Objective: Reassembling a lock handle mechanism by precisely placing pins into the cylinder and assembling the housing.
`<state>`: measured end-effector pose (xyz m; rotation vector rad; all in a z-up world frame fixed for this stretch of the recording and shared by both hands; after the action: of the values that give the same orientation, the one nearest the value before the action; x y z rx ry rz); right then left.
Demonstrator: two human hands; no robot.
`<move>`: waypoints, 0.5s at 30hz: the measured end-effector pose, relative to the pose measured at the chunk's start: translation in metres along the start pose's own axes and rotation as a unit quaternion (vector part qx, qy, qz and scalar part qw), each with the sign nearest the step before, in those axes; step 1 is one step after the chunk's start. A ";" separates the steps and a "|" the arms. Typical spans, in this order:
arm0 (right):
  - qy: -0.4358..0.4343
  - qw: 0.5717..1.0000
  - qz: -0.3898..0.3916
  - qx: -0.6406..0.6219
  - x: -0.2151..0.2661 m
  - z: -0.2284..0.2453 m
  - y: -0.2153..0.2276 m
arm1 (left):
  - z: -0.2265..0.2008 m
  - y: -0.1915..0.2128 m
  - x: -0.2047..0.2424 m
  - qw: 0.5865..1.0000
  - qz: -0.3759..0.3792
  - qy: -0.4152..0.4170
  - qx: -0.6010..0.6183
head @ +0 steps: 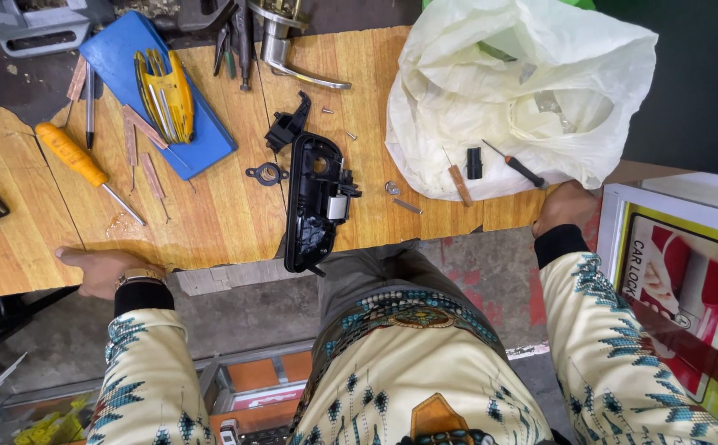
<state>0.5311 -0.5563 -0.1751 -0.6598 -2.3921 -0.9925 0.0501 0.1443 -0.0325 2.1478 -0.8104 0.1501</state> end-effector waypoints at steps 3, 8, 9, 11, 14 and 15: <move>-0.001 0.995 -0.006 -0.099 0.005 -0.001 0.007 | 0.002 0.000 -0.005 1.000 -0.009 -0.003 0.007; 0.000 0.999 0.007 -0.037 0.006 0.000 0.010 | 0.003 -0.001 -0.011 1.000 -0.013 -0.012 -0.016; 0.000 0.999 0.005 -0.039 0.005 0.000 0.009 | 0.002 0.000 -0.009 1.000 -0.012 -0.013 -0.014; -0.006 1.000 0.015 -0.024 0.002 0.002 0.006 | -0.001 0.001 -0.004 0.999 -0.012 -0.019 -0.029; -0.010 0.995 0.044 -0.084 0.002 0.004 -0.004 | 0.005 -0.001 -0.022 0.999 -0.026 -0.030 -0.035; -0.011 0.995 0.039 -0.089 0.026 0.006 0.025 | 0.005 -0.002 -0.020 0.999 -0.021 -0.030 -0.030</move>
<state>0.5239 -0.5297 -0.1508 -0.8274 -2.2952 -1.1800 0.0344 0.1517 -0.0446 2.1206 -0.7936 0.0382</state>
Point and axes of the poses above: each hand's wrist, its own x-axis away from the middle knuckle, its own y-axis out of the back of the hand, z = x × y, the point moved 9 cm from there along -x, towards the middle knuckle, and after that the axes turned 3 degrees about y, right-handed, at the moved point
